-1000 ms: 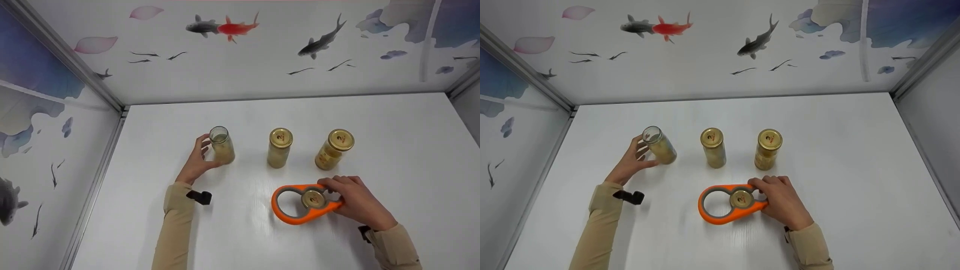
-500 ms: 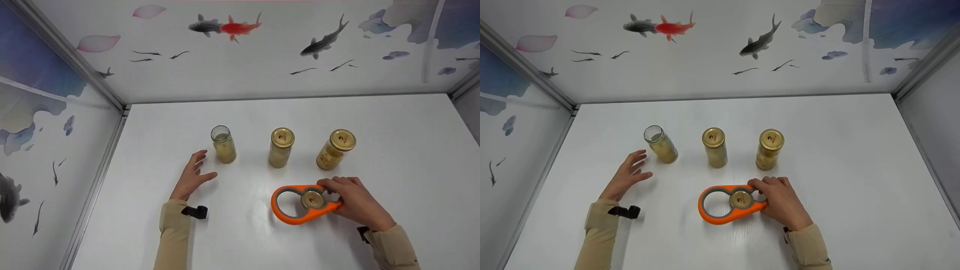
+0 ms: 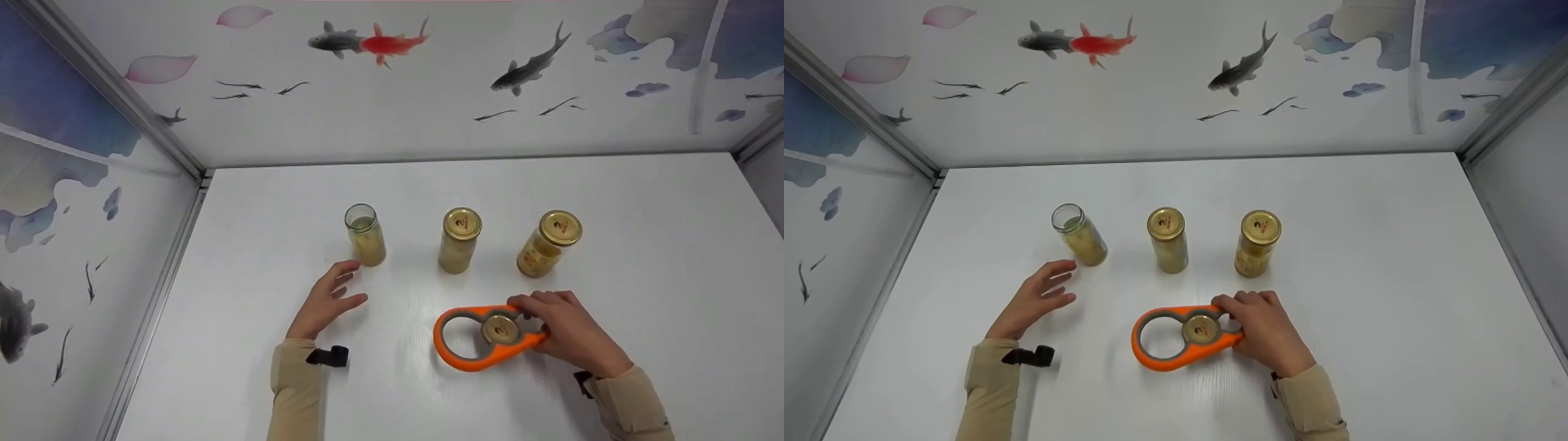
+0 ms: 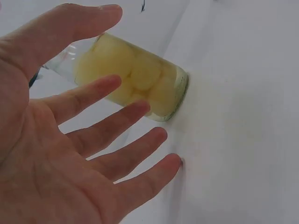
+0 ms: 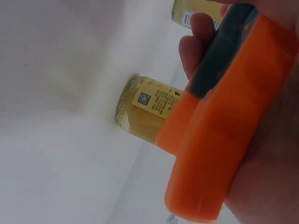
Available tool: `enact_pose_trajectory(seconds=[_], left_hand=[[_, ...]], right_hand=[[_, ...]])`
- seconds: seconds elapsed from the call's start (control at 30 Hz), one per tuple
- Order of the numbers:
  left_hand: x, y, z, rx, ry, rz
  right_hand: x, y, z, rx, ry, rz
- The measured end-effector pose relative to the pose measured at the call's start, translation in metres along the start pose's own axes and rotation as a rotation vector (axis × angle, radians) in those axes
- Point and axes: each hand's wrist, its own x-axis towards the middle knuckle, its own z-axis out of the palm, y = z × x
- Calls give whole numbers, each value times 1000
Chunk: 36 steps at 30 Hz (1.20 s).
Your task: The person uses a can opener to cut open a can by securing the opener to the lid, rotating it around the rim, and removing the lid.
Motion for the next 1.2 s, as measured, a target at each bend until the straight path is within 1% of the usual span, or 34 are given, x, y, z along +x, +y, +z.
enact_pose_trajectory(seconds=[0.13, 0.27, 0.47, 0.57, 0.73, 0.9, 1.07, 1.13, 1.2], left_hand=[[1, 1, 9, 7, -75, 30], [4, 2, 18, 34, -156, 59], [9, 6, 31, 38, -240, 89], [12, 8, 39, 20, -274, 119], [17, 10, 54, -5, -327, 144], [19, 12, 68, -34, -378, 130], [22, 11, 76, -38, -426, 150], [23, 10, 79, -61, -441, 153], [24, 9, 82, -92, -449, 137]], right_hand=[[3, -5, 5, -18, 18, -22], [6, -9, 9, -34, 42, -39], [10, -14, 13, -68, 86, -78], [12, -15, 13, -72, 97, -91], [17, -20, 14, -78, 98, -90], [22, -24, 14, -87, 114, -109], [25, -25, 15, -90, 158, -150], [27, -25, 15, -89, 167, -156], [28, -25, 15, -89, 176, -164]])
